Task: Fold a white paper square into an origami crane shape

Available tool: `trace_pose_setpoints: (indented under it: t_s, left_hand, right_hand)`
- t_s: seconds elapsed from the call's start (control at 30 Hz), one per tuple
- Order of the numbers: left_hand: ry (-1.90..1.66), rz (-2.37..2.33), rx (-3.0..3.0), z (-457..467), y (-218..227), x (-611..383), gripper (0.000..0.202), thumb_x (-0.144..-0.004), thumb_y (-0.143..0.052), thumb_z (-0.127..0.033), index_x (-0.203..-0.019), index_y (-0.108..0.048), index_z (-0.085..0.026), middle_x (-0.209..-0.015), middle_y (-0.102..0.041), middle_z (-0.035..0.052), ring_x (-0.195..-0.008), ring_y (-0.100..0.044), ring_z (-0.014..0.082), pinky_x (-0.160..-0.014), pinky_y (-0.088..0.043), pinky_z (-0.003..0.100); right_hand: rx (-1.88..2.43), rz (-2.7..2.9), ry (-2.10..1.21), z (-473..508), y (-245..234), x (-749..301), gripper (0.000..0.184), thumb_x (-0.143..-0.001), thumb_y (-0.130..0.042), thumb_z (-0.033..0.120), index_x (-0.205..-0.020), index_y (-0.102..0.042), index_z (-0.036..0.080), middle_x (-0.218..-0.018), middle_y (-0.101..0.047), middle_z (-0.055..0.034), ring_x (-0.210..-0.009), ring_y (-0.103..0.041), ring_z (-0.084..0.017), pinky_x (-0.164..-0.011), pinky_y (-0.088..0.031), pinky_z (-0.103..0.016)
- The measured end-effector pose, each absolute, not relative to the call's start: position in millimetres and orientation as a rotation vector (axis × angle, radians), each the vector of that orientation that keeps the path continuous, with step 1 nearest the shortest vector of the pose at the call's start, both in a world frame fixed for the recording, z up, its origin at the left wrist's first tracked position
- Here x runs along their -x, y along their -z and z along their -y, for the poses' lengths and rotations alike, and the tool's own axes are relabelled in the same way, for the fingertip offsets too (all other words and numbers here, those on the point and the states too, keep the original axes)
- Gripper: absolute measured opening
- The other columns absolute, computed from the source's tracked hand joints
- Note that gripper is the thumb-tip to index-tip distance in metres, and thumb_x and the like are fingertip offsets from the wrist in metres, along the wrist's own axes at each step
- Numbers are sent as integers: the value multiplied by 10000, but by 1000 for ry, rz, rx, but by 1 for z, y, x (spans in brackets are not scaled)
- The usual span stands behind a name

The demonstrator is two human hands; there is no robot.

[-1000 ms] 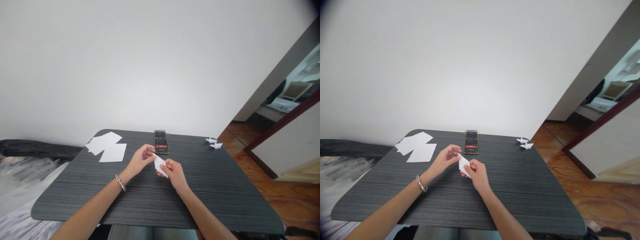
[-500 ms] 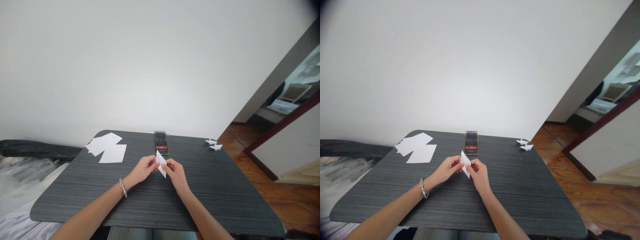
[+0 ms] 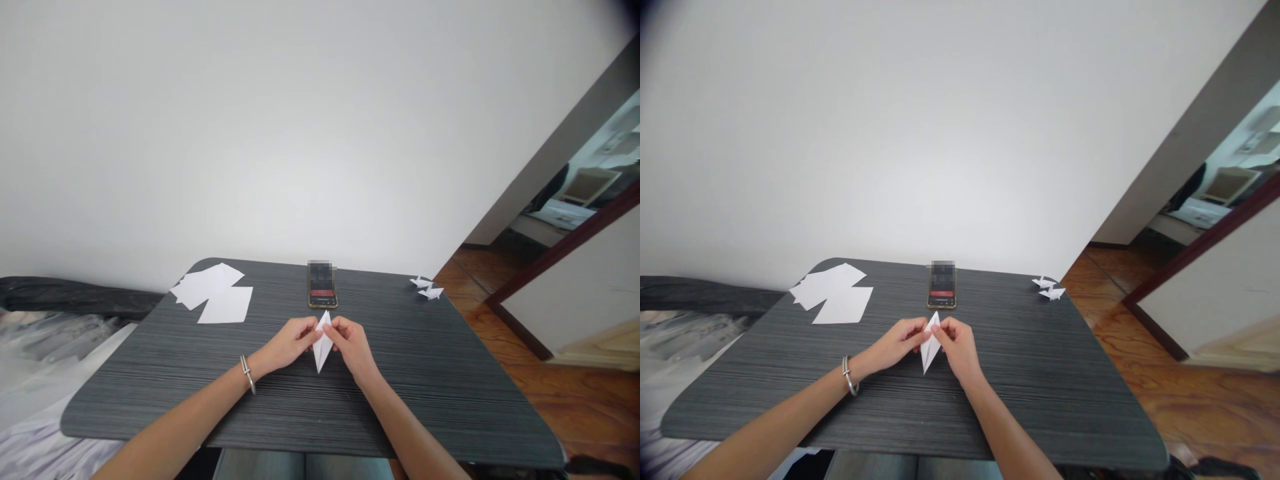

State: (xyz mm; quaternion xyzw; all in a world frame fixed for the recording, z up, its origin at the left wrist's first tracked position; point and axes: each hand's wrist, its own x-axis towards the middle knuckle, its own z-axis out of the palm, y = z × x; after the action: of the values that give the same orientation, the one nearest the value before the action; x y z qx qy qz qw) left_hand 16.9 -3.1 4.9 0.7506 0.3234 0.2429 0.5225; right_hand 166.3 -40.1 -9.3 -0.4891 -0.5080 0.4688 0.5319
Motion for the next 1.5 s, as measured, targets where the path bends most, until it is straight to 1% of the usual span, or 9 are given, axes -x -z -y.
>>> trace_pose_setpoints:
  t_s: [0.1,0.27,0.4,0.53,0.77,0.9,1.0,1.27,1.5]
  left_hand:
    - [-627,-760,-1692,6,1,-21,331,-822,-410,-449,-681,-418,-149,-594,-446,-32,-527,-427,85,-489,-348,198]
    - [-628,-681,-1560,9,5,-26,301,-796,-472,-443,-770,-431,-145,-643,-553,-1,-535,-492,93,-481,-359,196]
    - [-614,-651,-1464,7,3,-24,298,-773,-517,-432,-800,-426,-150,-660,-605,16,-561,-555,121,-503,-387,207]
    - [-558,-658,-1479,3,-3,-20,320,-759,-529,-442,-817,-487,-130,-682,-608,23,-577,-566,128,-525,-403,214]
    - [-404,-648,-1564,3,-10,-15,339,-785,-485,-450,-782,-551,-117,-632,-609,23,-535,-547,120,-484,-370,195]
    - [-373,-635,-1567,4,-16,-13,323,-782,-499,-430,-756,-554,-113,-625,-619,29,-533,-558,129,-483,-377,199]
    - [-361,-623,-1538,4,-18,-13,313,-779,-506,-422,-782,-556,-113,-612,-603,22,-525,-562,132,-476,-389,201]
    - [-490,-673,-1564,7,-9,-18,357,-806,-449,-457,-777,-553,-117,-586,-574,9,-507,-539,110,-453,-359,177]
    - [-580,-703,-1579,9,-7,-21,381,-814,-435,-457,-753,-572,-107,-556,-574,4,-463,-490,85,-424,-318,163]
  right_hand:
    - [1159,1190,-1156,40,9,-166,270,-713,-602,399,-599,-513,170,-459,-497,45,-367,-370,-67,-354,-269,-195]
    - [1089,1119,-1200,41,9,-165,245,-678,-639,389,-654,-525,173,-520,-570,26,-407,-490,-97,-387,-388,-212]
    - [1067,1112,-1236,41,7,-164,230,-692,-627,379,-667,-530,171,-532,-590,21,-407,-521,-104,-398,-430,-223]
    - [1074,1131,-1211,41,4,-166,208,-708,-607,368,-689,-567,165,-580,-603,10,-476,-540,-106,-437,-453,-219]
    - [1114,1156,-1131,40,2,-170,152,-699,-603,310,-729,-615,162,-556,-580,18,-465,-501,-96,-416,-411,-204]
    - [1126,1156,-1125,41,1,-170,124,-701,-594,279,-703,-619,158,-533,-572,20,-458,-495,-95,-425,-409,-207]
    - [1125,1164,-1127,42,0,-170,122,-712,-581,269,-696,-620,154,-524,-569,18,-454,-492,-93,-430,-412,-208]
    - [1121,1155,-1094,42,-2,-168,135,-710,-582,274,-642,-601,158,-485,-541,28,-423,-471,-89,-423,-404,-213]
    - [1114,1162,-1081,42,-2,-168,150,-722,-580,282,-654,-598,151,-495,-538,27,-439,-476,-87,-414,-389,-197]
